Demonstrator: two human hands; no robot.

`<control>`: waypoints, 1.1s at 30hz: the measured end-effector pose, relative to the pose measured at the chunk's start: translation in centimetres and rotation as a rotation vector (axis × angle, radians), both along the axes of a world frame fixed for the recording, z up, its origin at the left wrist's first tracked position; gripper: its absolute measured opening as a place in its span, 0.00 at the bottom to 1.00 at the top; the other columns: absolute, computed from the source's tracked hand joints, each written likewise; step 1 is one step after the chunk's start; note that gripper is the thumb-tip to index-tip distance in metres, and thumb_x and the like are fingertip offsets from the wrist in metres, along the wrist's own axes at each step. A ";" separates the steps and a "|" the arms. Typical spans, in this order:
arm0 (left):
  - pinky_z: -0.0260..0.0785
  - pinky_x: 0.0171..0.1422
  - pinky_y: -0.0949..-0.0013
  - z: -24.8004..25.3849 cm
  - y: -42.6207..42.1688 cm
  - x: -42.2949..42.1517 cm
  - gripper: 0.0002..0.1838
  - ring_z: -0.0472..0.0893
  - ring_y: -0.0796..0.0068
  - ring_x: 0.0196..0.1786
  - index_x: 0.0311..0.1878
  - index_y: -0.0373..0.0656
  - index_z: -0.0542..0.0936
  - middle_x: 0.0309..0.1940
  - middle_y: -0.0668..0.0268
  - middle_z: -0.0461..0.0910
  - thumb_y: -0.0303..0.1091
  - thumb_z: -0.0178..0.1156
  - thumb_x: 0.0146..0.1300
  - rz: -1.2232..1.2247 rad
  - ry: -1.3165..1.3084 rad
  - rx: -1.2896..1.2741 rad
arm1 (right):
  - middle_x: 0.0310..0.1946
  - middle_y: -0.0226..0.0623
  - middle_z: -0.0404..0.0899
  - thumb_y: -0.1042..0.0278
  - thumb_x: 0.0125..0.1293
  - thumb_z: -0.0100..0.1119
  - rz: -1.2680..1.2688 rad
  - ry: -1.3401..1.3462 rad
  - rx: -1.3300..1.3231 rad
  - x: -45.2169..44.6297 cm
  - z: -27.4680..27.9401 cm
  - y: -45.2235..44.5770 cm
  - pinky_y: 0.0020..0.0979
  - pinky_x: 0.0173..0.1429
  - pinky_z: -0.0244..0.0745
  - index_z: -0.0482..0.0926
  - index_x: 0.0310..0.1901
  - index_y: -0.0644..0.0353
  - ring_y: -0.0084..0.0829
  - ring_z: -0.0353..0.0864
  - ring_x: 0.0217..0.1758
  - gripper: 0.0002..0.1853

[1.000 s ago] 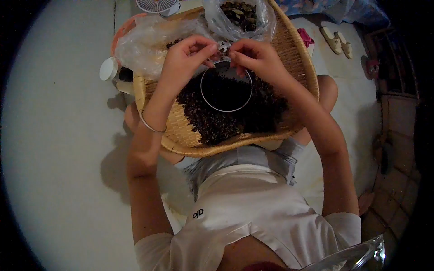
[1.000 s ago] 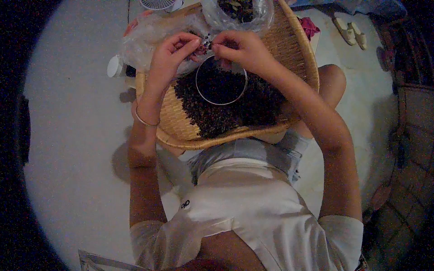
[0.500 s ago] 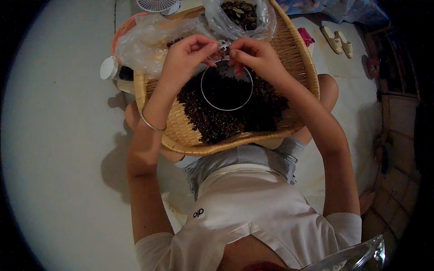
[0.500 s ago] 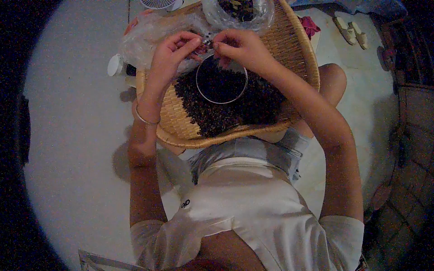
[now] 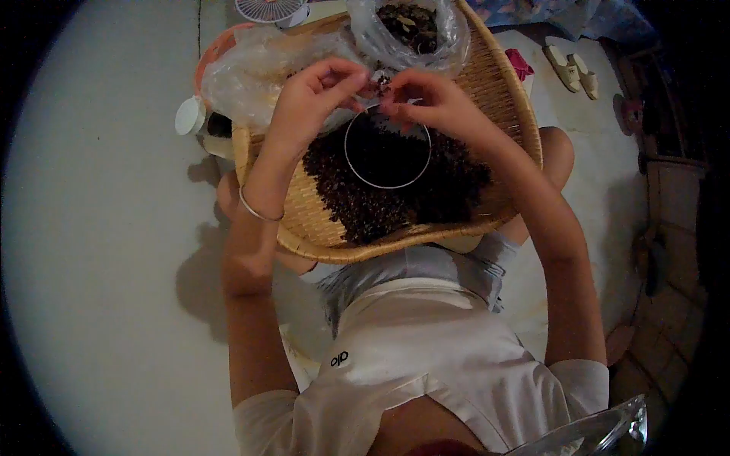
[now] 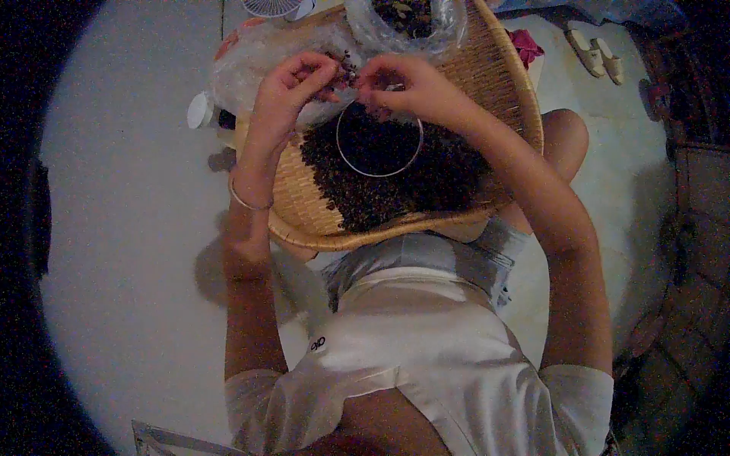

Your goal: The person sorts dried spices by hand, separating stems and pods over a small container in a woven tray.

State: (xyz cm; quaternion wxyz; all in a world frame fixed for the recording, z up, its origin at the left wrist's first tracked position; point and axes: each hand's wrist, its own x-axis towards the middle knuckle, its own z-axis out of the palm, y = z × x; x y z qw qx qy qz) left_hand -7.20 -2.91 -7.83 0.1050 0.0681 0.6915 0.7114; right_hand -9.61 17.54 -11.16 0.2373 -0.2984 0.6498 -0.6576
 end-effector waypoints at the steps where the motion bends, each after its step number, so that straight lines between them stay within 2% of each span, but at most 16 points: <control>1: 0.73 0.37 0.74 0.0 0.0 0.0 0.09 0.78 0.76 0.37 0.41 0.35 0.75 0.33 0.62 0.79 0.30 0.56 0.59 -0.016 0.008 0.003 | 0.32 0.36 0.77 0.69 0.60 0.53 -0.014 -0.073 -0.018 0.2 0.0 -0.1 0.27 0.36 0.76 0.72 0.41 0.64 0.25 0.77 0.34 0.10; 3: 0.73 0.38 0.74 0.0 0.0 0.0 0.09 0.78 0.76 0.37 0.41 0.35 0.75 0.33 0.62 0.79 0.30 0.56 0.59 -0.013 0.012 -0.001 | 0.35 0.38 0.77 0.70 0.60 0.52 -0.029 -0.144 -0.035 0.3 0.5 -0.1 0.28 0.37 0.77 0.71 0.43 0.64 0.26 0.78 0.37 0.11; 5: 0.73 0.38 0.75 0.0 0.1 0.1 0.09 0.78 0.77 0.37 0.41 0.35 0.75 0.33 0.62 0.79 0.30 0.56 0.59 -0.011 0.014 -0.006 | 0.41 0.43 0.76 0.69 0.62 0.49 0.054 -0.495 -0.146 0.1 1.4 0.1 0.29 0.42 0.77 0.68 0.45 0.66 0.33 0.77 0.43 0.13; 6: 0.72 0.38 0.75 0.0 0.2 0.2 0.09 0.78 0.77 0.36 0.40 0.36 0.76 0.33 0.63 0.79 0.30 0.56 0.59 0.015 0.068 -0.050 | 0.41 0.43 0.76 0.69 0.62 0.49 0.052 -0.494 -0.148 0.1 1.2 0.1 0.29 0.42 0.77 0.68 0.45 0.66 0.33 0.77 0.43 0.13; 8: 0.72 0.38 0.75 0.2 0.4 0.6 0.08 0.78 0.78 0.36 0.39 0.36 0.76 0.33 0.64 0.79 0.30 0.57 0.58 0.035 0.122 -0.094 | 0.44 0.48 0.74 0.67 0.63 0.46 0.127 -0.641 -0.275 -0.1 0.9 0.0 0.31 0.48 0.76 0.67 0.48 0.69 0.38 0.77 0.47 0.15; 10: 0.70 0.41 0.73 0.6 0.6 1.0 0.06 0.78 0.76 0.36 0.36 0.38 0.78 0.34 0.65 0.80 0.29 0.58 0.56 0.065 0.317 -0.409 | 0.44 0.48 0.74 0.67 0.64 0.45 0.122 -0.688 -0.281 -0.2 1.2 0.2 0.31 0.51 0.74 0.67 0.49 0.70 0.38 0.76 0.47 0.17; 11: 0.70 0.41 0.73 0.4 0.6 0.8 0.06 0.78 0.76 0.36 0.36 0.38 0.78 0.34 0.65 0.80 0.29 0.58 0.56 0.061 0.318 -0.408 | 0.45 0.49 0.74 0.66 0.65 0.43 0.124 -0.738 -0.285 -0.3 1.3 0.2 0.32 0.54 0.73 0.67 0.50 0.71 0.38 0.76 0.48 0.18; 13: 0.68 0.46 0.70 0.1 0.6 0.5 0.05 0.78 0.70 0.40 0.34 0.40 0.79 0.36 0.65 0.80 0.28 0.59 0.53 0.004 0.628 -0.530 | 0.45 0.48 0.74 0.66 0.65 0.43 0.112 -0.763 -0.304 -0.7 1.1 0.2 0.32 0.55 0.72 0.67 0.51 0.71 0.37 0.76 0.48 0.18; 16: 0.66 0.49 0.67 0.0 0.6 0.5 0.06 0.76 0.65 0.44 0.34 0.41 0.79 0.39 0.64 0.79 0.28 0.59 0.51 0.014 0.685 -0.609 | 0.45 0.47 0.74 0.66 0.65 0.43 0.094 -0.782 -0.357 -1.1 0.2 0.4 0.31 0.57 0.70 0.68 0.51 0.70 0.36 0.76 0.49 0.18; 23: 0.66 0.50 0.67 0.1 0.3 0.2 0.06 0.75 0.64 0.46 0.34 0.41 0.79 0.42 0.64 0.77 0.28 0.58 0.52 0.014 0.715 -0.692 | 0.47 0.46 0.73 0.68 0.64 0.44 0.043 -0.624 -0.379 -0.8 0.5 0.7 0.29 0.58 0.69 0.67 0.53 0.70 0.34 0.74 0.51 0.19; 29: 0.67 0.49 0.67 0.3 0.6 0.4 0.07 0.75 0.64 0.45 0.35 0.40 0.78 0.41 0.63 0.77 0.26 0.58 0.51 0.043 0.706 -0.712 | 0.49 0.46 0.72 0.71 0.62 0.47 0.004 -0.639 -0.359 -0.8 0.5 0.8 0.30 0.59 0.68 0.66 0.53 0.71 0.34 0.73 0.53 0.19; 33: 0.69 0.46 0.67 0.3 0.7 0.3 0.07 0.76 0.63 0.43 0.35 0.40 0.77 0.39 0.63 0.77 0.24 0.58 0.50 0.042 0.814 -0.754 | 0.49 0.47 0.71 0.73 0.61 0.47 -0.005 -0.629 -0.337 -0.7 0.9 0.7 0.30 0.60 0.67 0.66 0.54 0.71 0.35 0.72 0.54 0.19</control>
